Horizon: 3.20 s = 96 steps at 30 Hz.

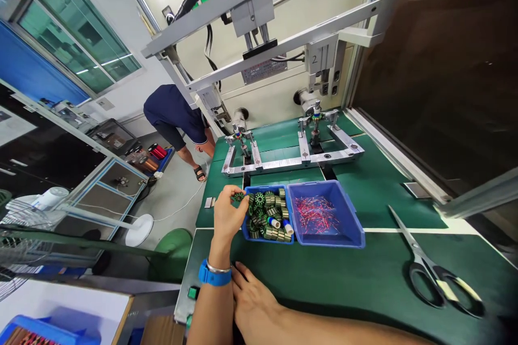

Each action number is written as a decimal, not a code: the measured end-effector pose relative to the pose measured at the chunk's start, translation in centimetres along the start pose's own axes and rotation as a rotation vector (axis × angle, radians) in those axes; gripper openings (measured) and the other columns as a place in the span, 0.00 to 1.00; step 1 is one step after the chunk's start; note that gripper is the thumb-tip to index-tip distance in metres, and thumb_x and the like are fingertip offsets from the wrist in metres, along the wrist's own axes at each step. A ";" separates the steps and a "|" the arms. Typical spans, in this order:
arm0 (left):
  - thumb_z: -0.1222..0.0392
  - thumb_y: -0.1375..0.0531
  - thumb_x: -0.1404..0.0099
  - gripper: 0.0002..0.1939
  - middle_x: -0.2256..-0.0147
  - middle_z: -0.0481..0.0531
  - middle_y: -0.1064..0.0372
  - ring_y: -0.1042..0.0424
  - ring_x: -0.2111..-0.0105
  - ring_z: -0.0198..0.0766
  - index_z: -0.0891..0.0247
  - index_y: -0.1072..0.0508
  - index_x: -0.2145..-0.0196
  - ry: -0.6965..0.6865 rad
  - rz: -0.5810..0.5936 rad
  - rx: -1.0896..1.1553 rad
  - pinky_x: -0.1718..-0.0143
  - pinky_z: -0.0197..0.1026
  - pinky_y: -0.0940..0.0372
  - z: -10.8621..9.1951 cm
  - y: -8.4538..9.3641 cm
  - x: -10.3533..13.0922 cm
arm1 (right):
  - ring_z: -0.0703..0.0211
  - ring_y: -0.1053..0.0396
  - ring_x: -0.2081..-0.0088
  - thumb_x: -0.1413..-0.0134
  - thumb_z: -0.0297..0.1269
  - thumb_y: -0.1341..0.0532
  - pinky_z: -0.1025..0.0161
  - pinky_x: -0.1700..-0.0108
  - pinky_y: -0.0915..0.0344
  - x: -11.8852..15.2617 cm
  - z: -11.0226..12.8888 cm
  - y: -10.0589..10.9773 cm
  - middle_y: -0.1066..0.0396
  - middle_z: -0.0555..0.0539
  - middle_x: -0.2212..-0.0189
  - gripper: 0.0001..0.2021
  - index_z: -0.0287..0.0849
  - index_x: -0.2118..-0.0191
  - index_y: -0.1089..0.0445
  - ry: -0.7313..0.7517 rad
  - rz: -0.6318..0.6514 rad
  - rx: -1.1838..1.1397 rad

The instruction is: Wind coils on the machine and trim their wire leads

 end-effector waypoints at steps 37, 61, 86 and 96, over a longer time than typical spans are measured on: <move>0.68 0.38 0.40 0.10 0.60 0.44 0.28 0.34 0.63 0.36 0.58 0.30 0.61 -0.098 0.306 0.083 0.63 0.38 0.41 -1.8 -1.5 0.7 | 0.41 0.61 0.32 0.45 0.33 0.37 0.45 0.32 0.61 0.0 -0.1 0.3 0.52 0.34 0.34 0.35 0.33 0.34 0.48 -0.033 -0.034 0.028; 0.68 0.37 0.40 0.13 0.60 0.44 0.30 0.36 0.62 0.36 0.56 0.29 0.58 -0.113 0.419 -0.001 0.60 0.39 0.40 -2.3 -2.3 1.1 | 0.46 0.62 0.32 0.41 0.24 0.47 0.46 0.32 0.62 -1.2 -1.2 -1.3 0.52 0.39 0.34 0.28 0.35 0.35 0.44 -0.067 -0.041 -0.031; 0.67 0.35 0.42 0.25 0.55 0.50 0.30 0.34 0.58 0.40 0.56 0.31 0.47 -0.203 0.361 0.038 0.58 0.42 0.36 -3.2 -1.6 1.0 | 0.42 0.63 0.32 0.44 0.28 0.40 0.44 0.32 0.61 -0.1 -0.1 0.6 0.54 0.39 0.33 0.33 0.38 0.34 0.47 -0.047 -0.046 -0.035; 0.68 0.37 0.41 0.25 0.60 0.50 0.31 0.35 0.61 0.39 0.56 0.31 0.46 -0.195 0.353 0.068 0.57 0.42 0.37 -2.6 -2.2 1.2 | 0.44 0.62 0.32 0.44 0.23 0.43 0.42 0.32 0.59 -0.5 -0.6 0.1 0.52 0.41 0.34 0.32 0.41 0.34 0.47 -0.046 -0.069 -0.063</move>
Point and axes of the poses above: each hand's wrist, its own x-axis away from the middle knuckle, its own y-axis out of the back of the hand, z = x × y, the point moved 7 cm from there along -x, towards the middle knuckle
